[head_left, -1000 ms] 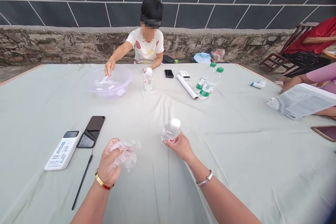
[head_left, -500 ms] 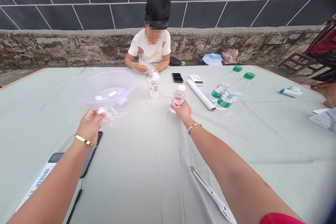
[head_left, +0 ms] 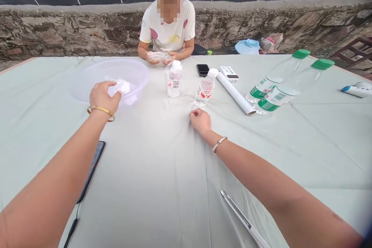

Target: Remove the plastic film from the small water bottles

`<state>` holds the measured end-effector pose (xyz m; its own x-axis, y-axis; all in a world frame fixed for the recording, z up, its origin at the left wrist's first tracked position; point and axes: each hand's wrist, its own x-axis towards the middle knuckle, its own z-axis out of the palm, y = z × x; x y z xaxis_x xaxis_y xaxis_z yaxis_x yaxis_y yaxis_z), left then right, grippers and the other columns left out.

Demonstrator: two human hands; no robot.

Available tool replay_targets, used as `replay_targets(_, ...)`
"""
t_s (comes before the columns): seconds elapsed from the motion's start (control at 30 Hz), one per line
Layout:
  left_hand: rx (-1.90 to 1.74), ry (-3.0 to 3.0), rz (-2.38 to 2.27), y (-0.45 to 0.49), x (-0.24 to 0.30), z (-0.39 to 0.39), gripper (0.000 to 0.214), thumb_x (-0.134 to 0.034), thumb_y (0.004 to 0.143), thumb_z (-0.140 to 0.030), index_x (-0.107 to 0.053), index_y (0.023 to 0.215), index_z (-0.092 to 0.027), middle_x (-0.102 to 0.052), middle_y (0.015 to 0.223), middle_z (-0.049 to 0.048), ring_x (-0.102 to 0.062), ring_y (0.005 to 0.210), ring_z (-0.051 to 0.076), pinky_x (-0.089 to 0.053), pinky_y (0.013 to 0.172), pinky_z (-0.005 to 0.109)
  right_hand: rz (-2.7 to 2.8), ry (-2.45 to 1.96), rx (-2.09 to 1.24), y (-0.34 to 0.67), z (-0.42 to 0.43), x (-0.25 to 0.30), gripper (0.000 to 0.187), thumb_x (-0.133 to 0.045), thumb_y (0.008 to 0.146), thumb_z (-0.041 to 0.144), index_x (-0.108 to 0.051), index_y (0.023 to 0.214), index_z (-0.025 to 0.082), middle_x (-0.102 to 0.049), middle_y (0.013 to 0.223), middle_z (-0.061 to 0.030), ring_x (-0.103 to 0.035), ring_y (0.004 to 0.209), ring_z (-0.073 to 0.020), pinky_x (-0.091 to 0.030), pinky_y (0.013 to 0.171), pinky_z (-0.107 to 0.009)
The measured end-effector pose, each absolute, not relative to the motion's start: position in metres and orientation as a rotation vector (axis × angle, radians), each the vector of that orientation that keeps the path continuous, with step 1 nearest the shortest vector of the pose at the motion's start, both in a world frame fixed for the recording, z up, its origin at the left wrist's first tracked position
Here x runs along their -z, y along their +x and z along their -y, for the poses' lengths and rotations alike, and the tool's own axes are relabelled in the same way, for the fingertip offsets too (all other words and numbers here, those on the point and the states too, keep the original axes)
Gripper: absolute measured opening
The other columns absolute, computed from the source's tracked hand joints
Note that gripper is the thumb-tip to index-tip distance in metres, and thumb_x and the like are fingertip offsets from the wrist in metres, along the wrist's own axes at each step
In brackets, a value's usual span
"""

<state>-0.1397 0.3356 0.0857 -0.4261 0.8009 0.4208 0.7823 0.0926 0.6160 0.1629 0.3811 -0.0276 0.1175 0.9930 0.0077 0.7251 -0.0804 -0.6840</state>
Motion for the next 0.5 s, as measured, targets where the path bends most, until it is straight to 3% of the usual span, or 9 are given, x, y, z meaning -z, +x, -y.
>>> replay_targets(0.07,-1.338,1.705,-2.157,-0.100,-0.064,-0.281,0.020,-0.061,0.072,-0.024,-0.064,0.091,-0.019,-0.063,0.100,0.0057,-0.056,0.102,0.026,-0.038,0.097,0.040,1.768,-1.803,-0.678,0.143,-0.388,0.028,0.018,-0.050,0.077,0.022,-0.064,0.088,0.019,-0.066,0.085,-0.0031,-0.060,0.081,-0.0191,-0.046,0.075,-0.030)
replay_targets(0.13,-1.175,1.666,-1.898,-0.060,-0.035,-0.222,0.008,-0.060,0.073,-0.028,-0.065,0.077,-0.022,-0.066,0.082,0.0038,-0.061,0.081,0.023,-0.046,0.079,0.034,1.760,-1.749,-0.677,0.118,-0.406,0.027,0.032,-0.053,0.078,0.022,-0.060,0.109,0.017,-0.065,0.103,-0.0066,-0.059,0.095,-0.0207,-0.045,0.084,-0.032)
replay_targets(0.23,-0.871,1.555,-1.652,-0.018,0.002,-0.155,0.014,-0.056,0.076,-0.026,-0.063,0.064,-0.024,-0.061,0.062,0.0023,-0.055,0.058,0.018,-0.042,0.056,0.029,1.553,-1.756,-0.624,0.084,-0.443,0.025,0.066,-0.062,0.076,0.031,-0.038,0.134,0.010,-0.049,0.130,-0.0161,-0.047,0.120,-0.0243,-0.038,0.099,-0.034)
replay_targets(0.3,-0.782,1.541,-1.560,-0.009,0.015,-0.135,0.014,-0.058,0.075,-0.025,-0.065,0.062,-0.024,-0.060,0.060,0.0030,-0.054,0.056,0.018,-0.039,0.053,0.029,1.426,-1.777,-0.606,0.068,-0.466,0.024,0.081,-0.068,0.072,0.037,-0.029,0.138,0.009,-0.040,0.137,-0.0191,-0.041,0.126,-0.0274,-0.035,0.102,-0.038)
replay_targets(0.37,-0.775,1.498,-1.534,-0.010,0.019,-0.132,0.014,-0.058,0.075,-0.025,-0.066,0.063,-0.024,-0.059,0.059,0.0030,-0.051,0.055,0.017,-0.037,0.052,0.028,1.370,-1.802,-0.606,0.059,-0.484,0.025,0.082,-0.069,0.070,0.042,-0.030,0.136,0.012,-0.044,0.133,-0.0179,-0.043,0.124,-0.0304,-0.034,0.102,-0.044)
replay_targets(0.5,-0.844,1.325,-1.527,-0.020,0.018,-0.143,0.013,-0.057,0.077,-0.026,-0.066,0.068,-0.023,-0.057,0.061,0.0013,-0.046,0.052,0.014,-0.034,0.051,0.027,1.393,-1.858,-0.609,0.060,-0.489,0.026,0.058,-0.064,0.073,0.042,-0.042,0.120,0.017,-0.059,0.112,-0.0116,-0.054,0.108,-0.0296,-0.039,0.095,-0.046)
